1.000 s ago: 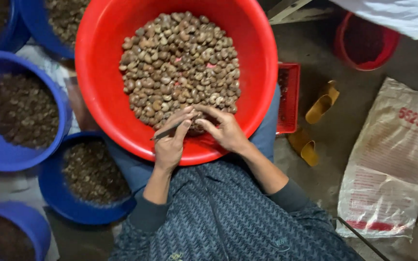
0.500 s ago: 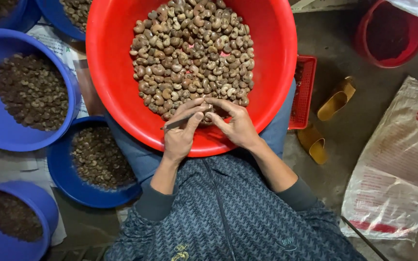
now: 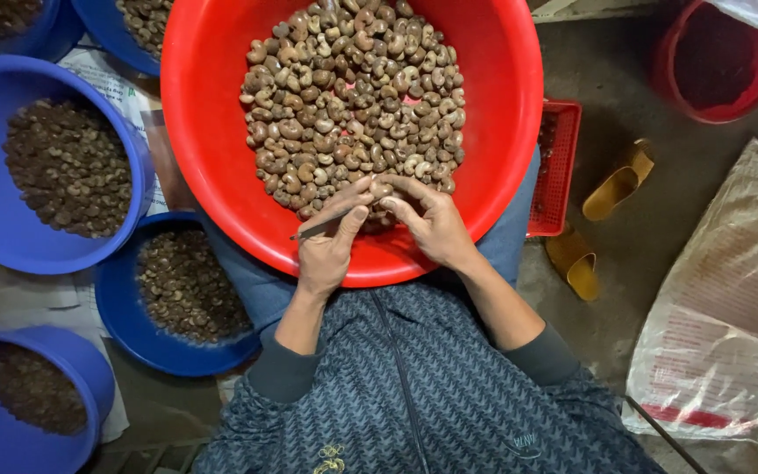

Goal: The person sits with a large red basin of cashew nuts on their lap. They pick up individual nuts and use a small knife to peel the outer skin, dropping the processed nuts into a red basket to the right.

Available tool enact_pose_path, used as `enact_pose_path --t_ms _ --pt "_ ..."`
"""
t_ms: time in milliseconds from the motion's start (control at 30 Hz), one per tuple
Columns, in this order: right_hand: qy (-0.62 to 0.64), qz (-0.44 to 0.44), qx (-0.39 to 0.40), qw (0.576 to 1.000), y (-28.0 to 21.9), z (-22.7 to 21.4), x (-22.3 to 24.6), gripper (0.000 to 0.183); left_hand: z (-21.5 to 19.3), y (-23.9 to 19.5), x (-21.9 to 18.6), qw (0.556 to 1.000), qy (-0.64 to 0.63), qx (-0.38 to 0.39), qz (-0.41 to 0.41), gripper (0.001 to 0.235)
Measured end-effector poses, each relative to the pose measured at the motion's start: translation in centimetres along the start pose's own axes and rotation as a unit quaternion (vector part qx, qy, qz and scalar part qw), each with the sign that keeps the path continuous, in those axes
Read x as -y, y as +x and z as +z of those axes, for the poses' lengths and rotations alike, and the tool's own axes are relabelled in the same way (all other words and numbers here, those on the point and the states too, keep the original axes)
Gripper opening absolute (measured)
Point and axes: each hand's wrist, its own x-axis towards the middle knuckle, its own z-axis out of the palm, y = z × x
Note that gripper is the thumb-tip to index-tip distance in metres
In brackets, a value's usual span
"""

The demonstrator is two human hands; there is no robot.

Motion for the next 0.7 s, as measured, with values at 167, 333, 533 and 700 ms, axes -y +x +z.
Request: enact_pose_path --t_ms 167,333,533,700 --pt "-0.005 0.001 0.002 1.000 0.1 0.2 -0.1 0.031 -0.3 -0.2 0.2 0.999 -0.048 -0.014 -0.019 0.017" --pt "-0.002 0.005 0.010 1.000 0.2 0.1 0.3 0.032 -0.3 -0.2 0.0 0.999 -0.042 -0.023 -0.010 0.016" --pt "0.013 -0.012 0.029 0.999 0.2 -0.2 0.5 0.034 -0.4 0.2 -0.2 0.998 -0.045 -0.031 -0.001 0.016" --pt "0.029 -0.017 0.032 0.999 0.5 -0.1 1.2 0.033 -0.7 0.1 0.5 0.999 -0.032 -0.034 0.006 0.016"
